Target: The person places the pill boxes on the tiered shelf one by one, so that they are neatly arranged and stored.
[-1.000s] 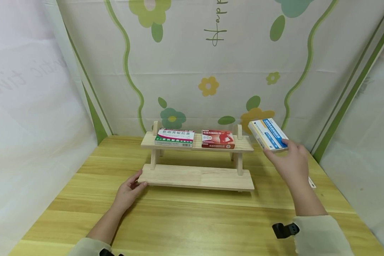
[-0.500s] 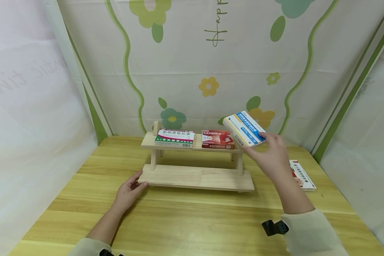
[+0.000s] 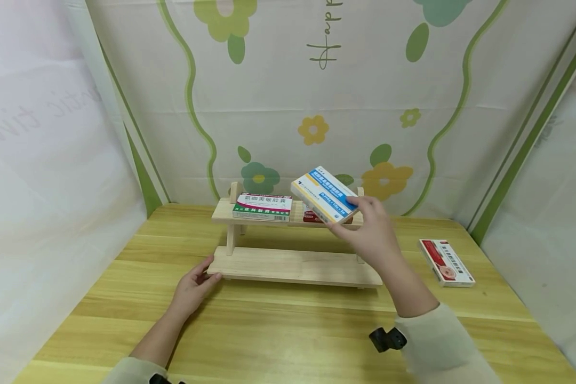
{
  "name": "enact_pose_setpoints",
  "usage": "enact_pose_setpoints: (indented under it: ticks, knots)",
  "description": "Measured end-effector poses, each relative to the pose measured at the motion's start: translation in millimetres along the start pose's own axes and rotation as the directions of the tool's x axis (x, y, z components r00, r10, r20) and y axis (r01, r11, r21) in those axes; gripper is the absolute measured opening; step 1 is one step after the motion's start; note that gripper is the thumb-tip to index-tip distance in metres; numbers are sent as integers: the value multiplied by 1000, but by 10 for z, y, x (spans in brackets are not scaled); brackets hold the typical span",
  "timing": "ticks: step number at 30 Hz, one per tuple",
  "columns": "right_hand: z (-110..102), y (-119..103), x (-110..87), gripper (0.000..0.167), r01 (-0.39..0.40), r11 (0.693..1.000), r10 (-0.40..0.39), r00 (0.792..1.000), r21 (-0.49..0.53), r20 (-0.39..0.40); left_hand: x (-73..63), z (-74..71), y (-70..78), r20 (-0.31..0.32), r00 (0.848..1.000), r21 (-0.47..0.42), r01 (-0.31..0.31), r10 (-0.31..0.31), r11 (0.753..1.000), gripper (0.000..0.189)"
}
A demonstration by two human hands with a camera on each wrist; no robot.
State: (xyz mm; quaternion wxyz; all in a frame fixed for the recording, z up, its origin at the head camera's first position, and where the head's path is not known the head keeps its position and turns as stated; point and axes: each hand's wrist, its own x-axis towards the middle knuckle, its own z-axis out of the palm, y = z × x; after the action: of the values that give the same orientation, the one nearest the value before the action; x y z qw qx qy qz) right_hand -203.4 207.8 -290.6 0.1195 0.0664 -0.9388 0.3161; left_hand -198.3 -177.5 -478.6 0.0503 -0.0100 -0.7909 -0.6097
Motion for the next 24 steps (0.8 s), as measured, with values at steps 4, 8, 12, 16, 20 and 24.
enact_pose_setpoints:
  ticks: [4, 8, 12, 16, 20, 24]
  knots:
    - [128, -50, 9, 81, 39, 999, -41, 998, 35, 38, 1, 2, 1, 3, 1000, 1, 2, -2, 1000, 64]
    - [272, -80, 26, 77, 93, 991, -100, 992, 95, 73, 6, 2, -6, 1, 1000, -7, 1, -1, 1000, 63]
    - [390, -127, 32, 75, 129, 984, -142, 984, 121, 110, 10, 4, -23, -6, 1000, -1, -7, 7, 1000, 63]
    - [480, -182, 5, 75, 140, 987, -152, 977, 82, 151, 14, 4, -36, -16, 1000, 4, -2, 2, 1000, 63]
    - [570, -216, -23, 73, 159, 983, -174, 966, 90, 192, 18, 2, -36, -19, 1000, 9, 2, -2, 1000, 63]
    - [668, -212, -46, 70, 174, 976, -201, 952, 131, 231, 12, 1, -26, -12, 1000, 16, 1, -1, 1000, 63]
